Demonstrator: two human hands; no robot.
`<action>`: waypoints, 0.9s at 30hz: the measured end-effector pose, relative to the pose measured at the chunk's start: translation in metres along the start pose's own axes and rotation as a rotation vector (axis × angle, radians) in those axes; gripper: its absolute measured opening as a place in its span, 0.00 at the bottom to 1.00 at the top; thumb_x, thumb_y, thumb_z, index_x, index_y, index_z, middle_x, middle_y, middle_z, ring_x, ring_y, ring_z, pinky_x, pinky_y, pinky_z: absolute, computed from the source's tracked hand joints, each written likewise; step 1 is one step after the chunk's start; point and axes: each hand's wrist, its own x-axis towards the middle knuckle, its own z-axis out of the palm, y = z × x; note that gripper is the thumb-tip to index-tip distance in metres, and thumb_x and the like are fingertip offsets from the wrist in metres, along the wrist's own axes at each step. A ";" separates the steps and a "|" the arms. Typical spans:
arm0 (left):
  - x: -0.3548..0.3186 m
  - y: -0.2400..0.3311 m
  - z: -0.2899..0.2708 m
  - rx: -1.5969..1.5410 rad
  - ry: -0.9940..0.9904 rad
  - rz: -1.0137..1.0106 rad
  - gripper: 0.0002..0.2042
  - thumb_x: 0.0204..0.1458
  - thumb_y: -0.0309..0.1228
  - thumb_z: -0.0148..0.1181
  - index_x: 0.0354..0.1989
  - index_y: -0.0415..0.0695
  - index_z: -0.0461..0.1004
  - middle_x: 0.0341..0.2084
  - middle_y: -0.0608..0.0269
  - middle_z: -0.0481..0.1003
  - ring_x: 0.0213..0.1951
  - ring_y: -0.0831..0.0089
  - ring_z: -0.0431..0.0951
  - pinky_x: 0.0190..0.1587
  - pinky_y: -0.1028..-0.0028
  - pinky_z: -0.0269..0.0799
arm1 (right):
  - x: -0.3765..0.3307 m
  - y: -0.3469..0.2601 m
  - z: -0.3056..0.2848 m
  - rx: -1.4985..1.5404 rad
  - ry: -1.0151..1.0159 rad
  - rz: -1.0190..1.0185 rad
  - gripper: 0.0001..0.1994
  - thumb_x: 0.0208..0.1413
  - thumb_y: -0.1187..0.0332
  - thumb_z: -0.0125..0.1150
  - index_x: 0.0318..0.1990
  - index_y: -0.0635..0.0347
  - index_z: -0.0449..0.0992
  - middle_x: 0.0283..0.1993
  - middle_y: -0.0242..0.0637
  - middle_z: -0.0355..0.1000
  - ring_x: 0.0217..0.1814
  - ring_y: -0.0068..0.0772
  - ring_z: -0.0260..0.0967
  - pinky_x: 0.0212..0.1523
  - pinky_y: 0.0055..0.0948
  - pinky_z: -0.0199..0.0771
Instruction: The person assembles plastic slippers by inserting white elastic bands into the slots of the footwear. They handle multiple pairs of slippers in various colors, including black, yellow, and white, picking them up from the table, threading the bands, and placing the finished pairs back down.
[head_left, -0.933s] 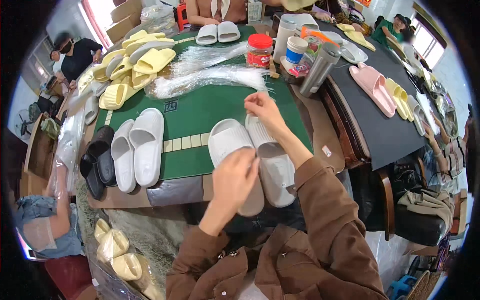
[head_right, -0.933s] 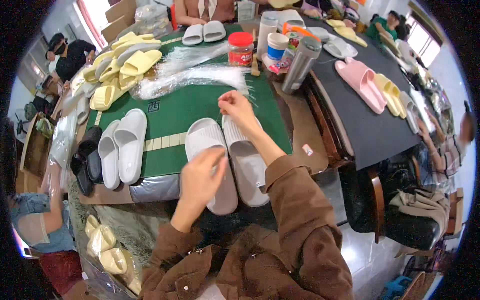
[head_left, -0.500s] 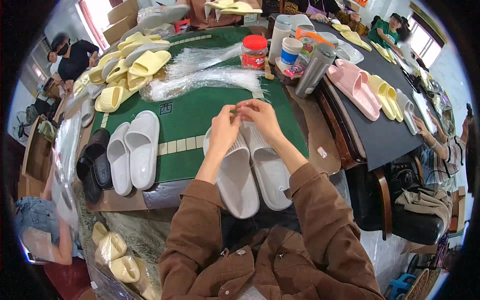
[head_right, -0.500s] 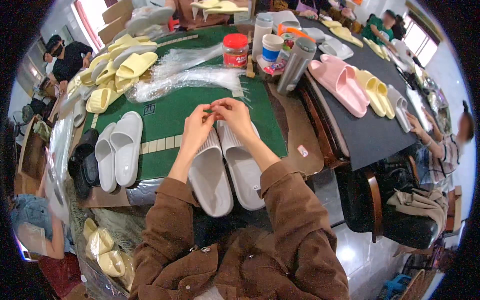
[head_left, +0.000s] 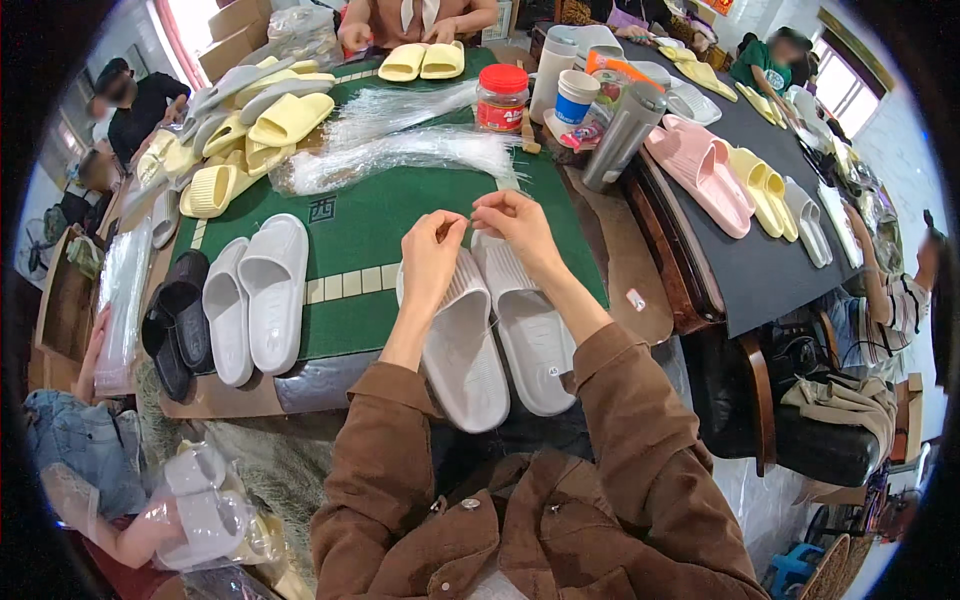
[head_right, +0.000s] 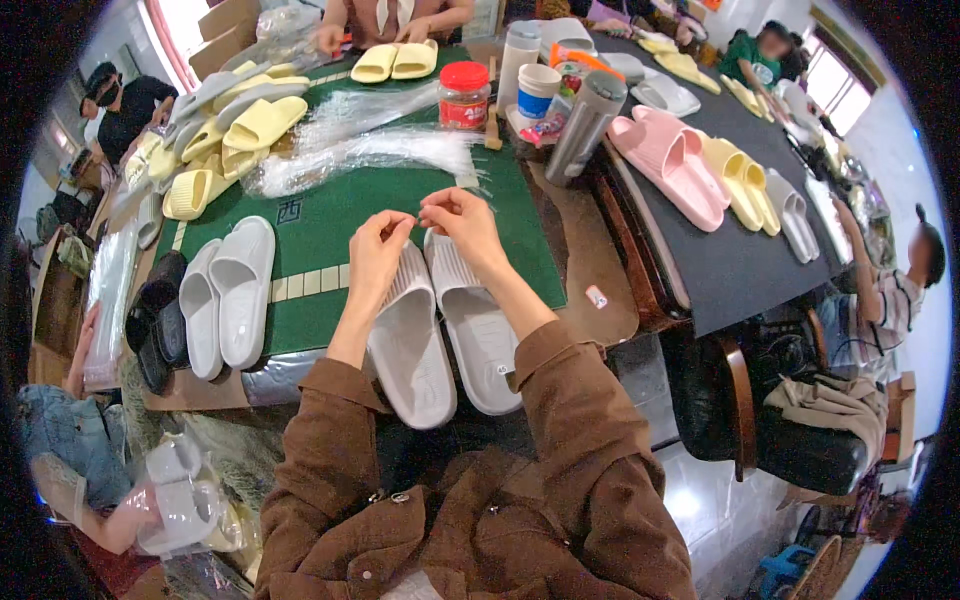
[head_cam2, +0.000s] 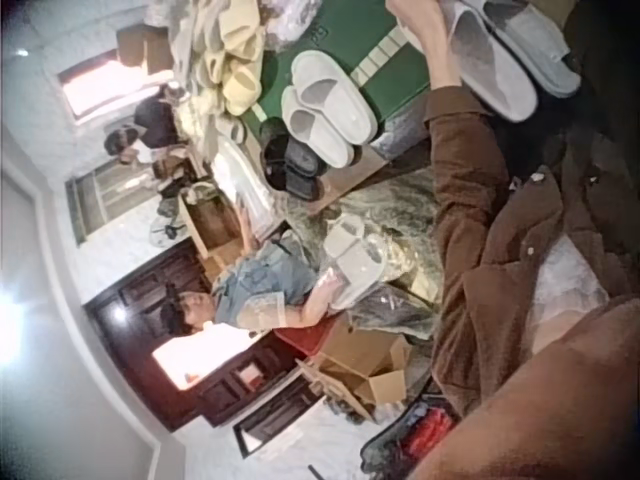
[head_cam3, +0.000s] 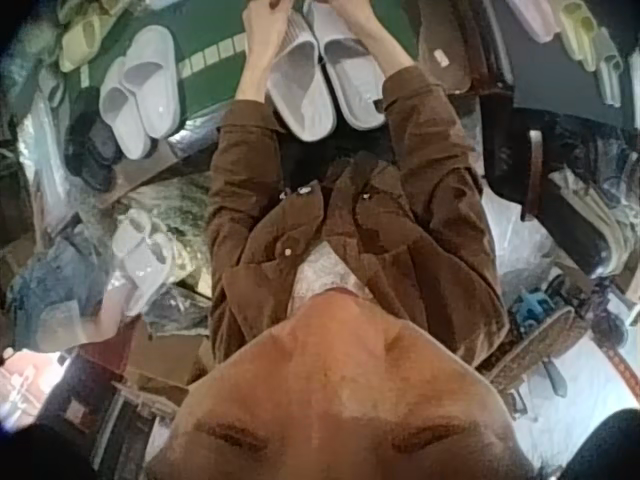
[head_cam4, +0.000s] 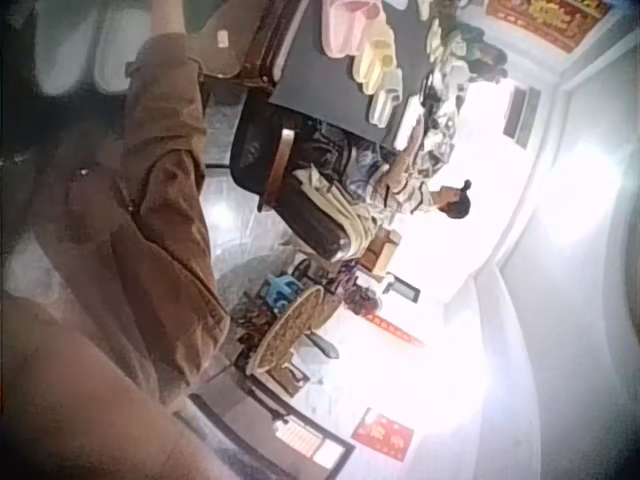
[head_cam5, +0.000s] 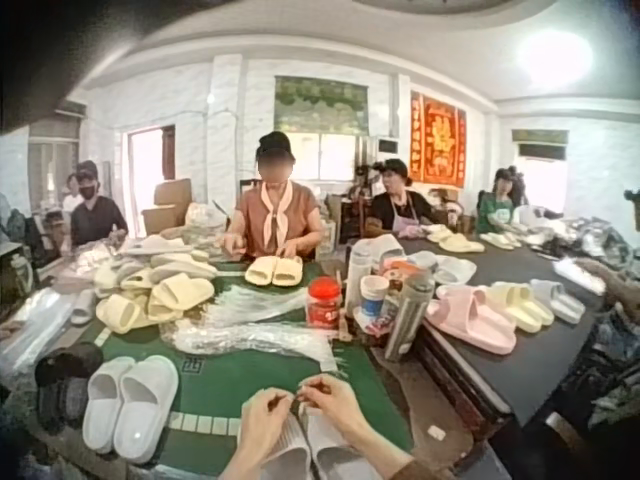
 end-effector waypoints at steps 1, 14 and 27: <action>0.000 -0.003 0.000 0.017 0.008 0.021 0.07 0.54 0.26 0.57 0.34 0.34 0.77 0.27 0.57 0.76 0.28 0.72 0.75 0.34 0.73 0.70 | 0.000 -0.001 0.001 -0.025 -0.028 0.005 0.07 0.57 0.70 0.59 0.41 0.63 0.76 0.38 0.33 0.76 0.40 0.20 0.73 0.42 0.20 0.72; -0.002 -0.007 0.004 0.049 0.025 0.026 0.06 0.53 0.27 0.57 0.33 0.36 0.76 0.26 0.56 0.76 0.29 0.68 0.75 0.34 0.70 0.70 | -0.003 0.003 0.003 -0.077 -0.059 -0.023 0.08 0.56 0.71 0.60 0.43 0.62 0.77 0.40 0.31 0.76 0.40 0.19 0.72 0.43 0.21 0.71; -0.001 -0.006 0.006 0.027 0.050 0.007 0.06 0.55 0.26 0.56 0.33 0.37 0.76 0.25 0.58 0.76 0.26 0.74 0.73 0.31 0.73 0.68 | -0.003 0.011 0.007 -0.036 0.036 -0.090 0.06 0.54 0.74 0.60 0.37 0.65 0.77 0.31 0.32 0.76 0.32 0.20 0.73 0.30 0.20 0.72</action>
